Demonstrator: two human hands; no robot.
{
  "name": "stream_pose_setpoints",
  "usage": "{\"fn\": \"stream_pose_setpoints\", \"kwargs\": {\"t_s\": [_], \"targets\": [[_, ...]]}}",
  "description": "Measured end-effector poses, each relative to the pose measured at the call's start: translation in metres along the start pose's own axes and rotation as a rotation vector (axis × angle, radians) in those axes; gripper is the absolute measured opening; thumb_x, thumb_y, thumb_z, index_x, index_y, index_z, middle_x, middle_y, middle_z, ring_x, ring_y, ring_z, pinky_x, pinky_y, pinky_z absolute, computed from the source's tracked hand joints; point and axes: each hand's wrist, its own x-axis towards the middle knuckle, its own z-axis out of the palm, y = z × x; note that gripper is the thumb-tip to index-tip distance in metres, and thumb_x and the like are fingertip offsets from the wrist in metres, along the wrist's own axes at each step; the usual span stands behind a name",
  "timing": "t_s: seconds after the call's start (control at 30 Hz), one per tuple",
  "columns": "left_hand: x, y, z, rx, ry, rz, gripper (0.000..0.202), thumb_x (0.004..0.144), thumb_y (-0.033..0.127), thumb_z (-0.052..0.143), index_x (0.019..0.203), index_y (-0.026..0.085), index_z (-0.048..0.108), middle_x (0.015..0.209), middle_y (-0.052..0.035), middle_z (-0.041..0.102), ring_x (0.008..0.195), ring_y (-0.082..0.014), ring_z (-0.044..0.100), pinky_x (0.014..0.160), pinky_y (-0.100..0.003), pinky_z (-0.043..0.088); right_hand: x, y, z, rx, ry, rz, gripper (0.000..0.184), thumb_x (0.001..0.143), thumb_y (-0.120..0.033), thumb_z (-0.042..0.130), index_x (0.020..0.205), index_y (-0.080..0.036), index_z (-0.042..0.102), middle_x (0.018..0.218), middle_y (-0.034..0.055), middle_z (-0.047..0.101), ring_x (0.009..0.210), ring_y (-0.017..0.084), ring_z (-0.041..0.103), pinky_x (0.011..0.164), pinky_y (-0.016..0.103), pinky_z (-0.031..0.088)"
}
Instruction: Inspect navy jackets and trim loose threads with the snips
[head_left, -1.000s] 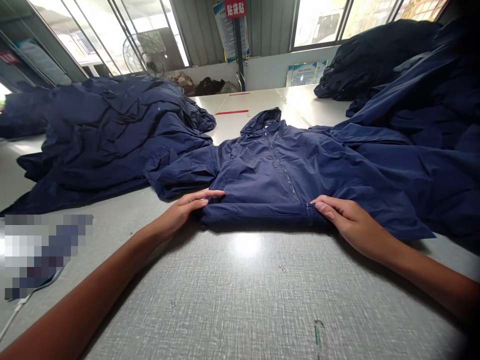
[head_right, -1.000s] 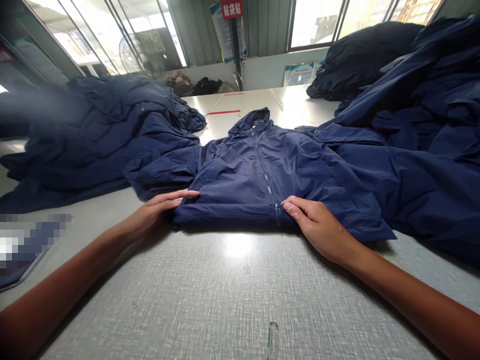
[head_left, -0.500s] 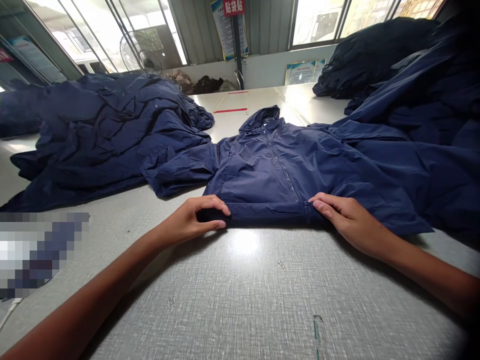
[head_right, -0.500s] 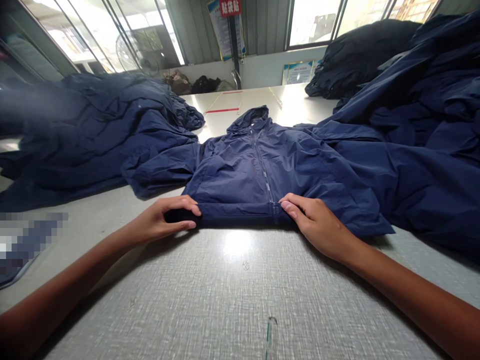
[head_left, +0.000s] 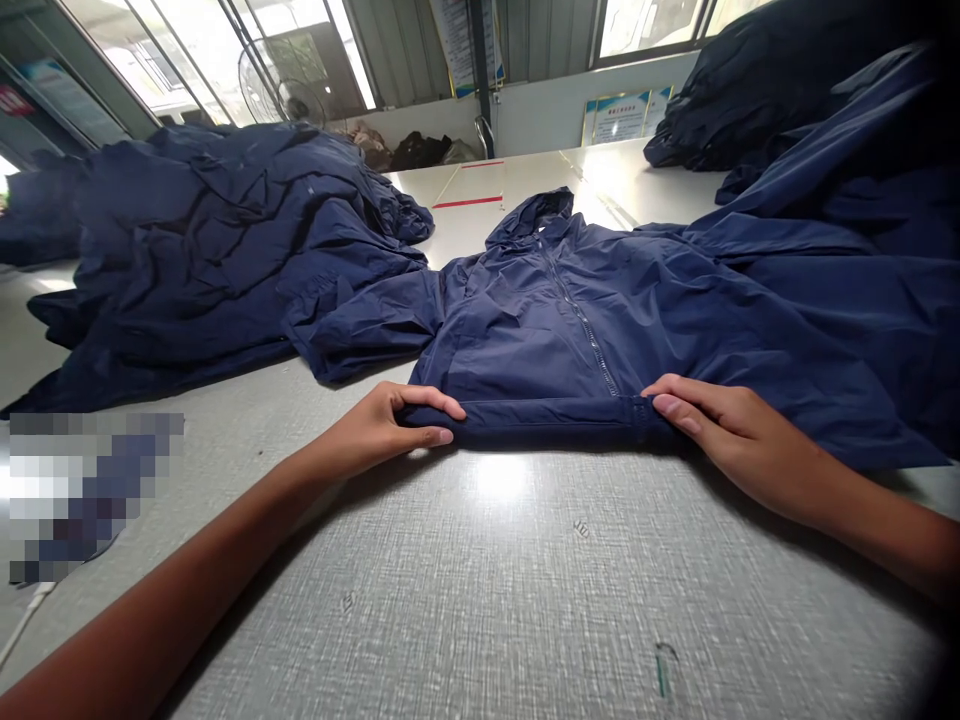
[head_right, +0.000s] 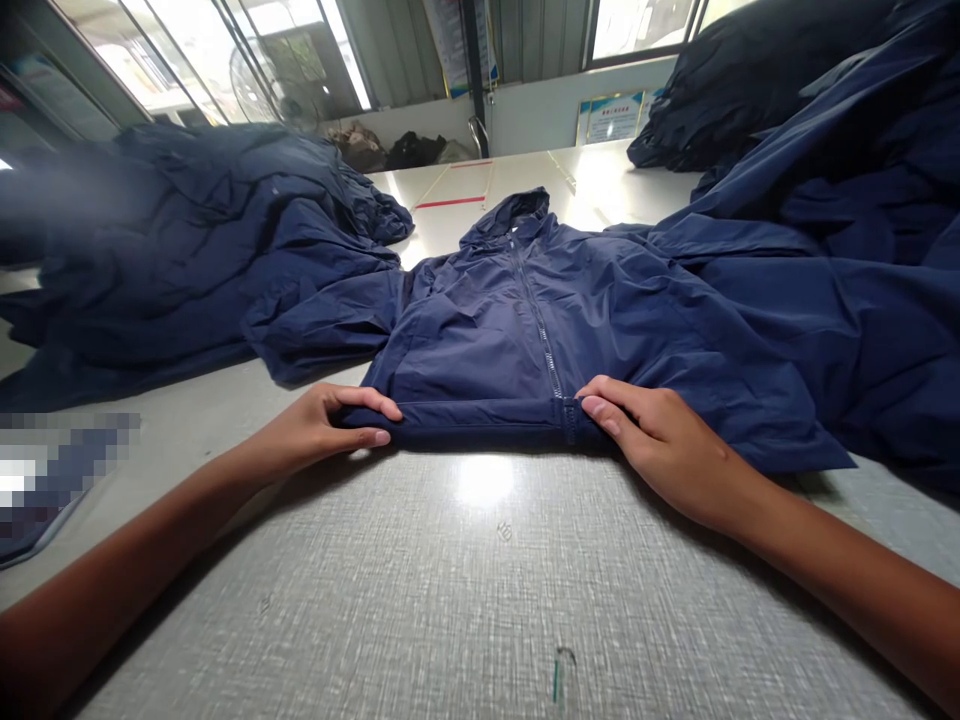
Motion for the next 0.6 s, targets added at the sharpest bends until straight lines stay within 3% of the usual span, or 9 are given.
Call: {"fn": "stream_pose_setpoints", "kwargs": {"t_s": [0.23, 0.6], "targets": [[-0.002, 0.003, -0.002, -0.010, -0.017, -0.023, 0.026, 0.083, 0.045, 0.086, 0.099, 0.024, 0.082, 0.101, -0.0031, 0.078, 0.095, -0.0224, 0.071, 0.089, -0.035, 0.054, -0.001, -0.002, -0.002, -0.025, 0.005, -0.012, 0.039, 0.108, -0.054, 0.050, 0.114, -0.028, 0.078, 0.102, 0.0083, 0.079, 0.092, 0.027, 0.073, 0.074, 0.039, 0.057], [0.000, 0.006, -0.006, 0.081, -0.085, 0.089, 0.015, 0.091, 0.037, 0.080, 0.097, 0.023, 0.081, 0.095, -0.0003, 0.079, 0.086, -0.0156, 0.070, 0.082, -0.027, 0.050, 0.000, -0.003, -0.004, -0.050, -0.024, -0.036, 0.033, 0.109, -0.048, 0.051, 0.106, -0.025, 0.074, 0.094, 0.0044, 0.077, 0.080, 0.022, 0.070, 0.069, 0.034, 0.052]]}}
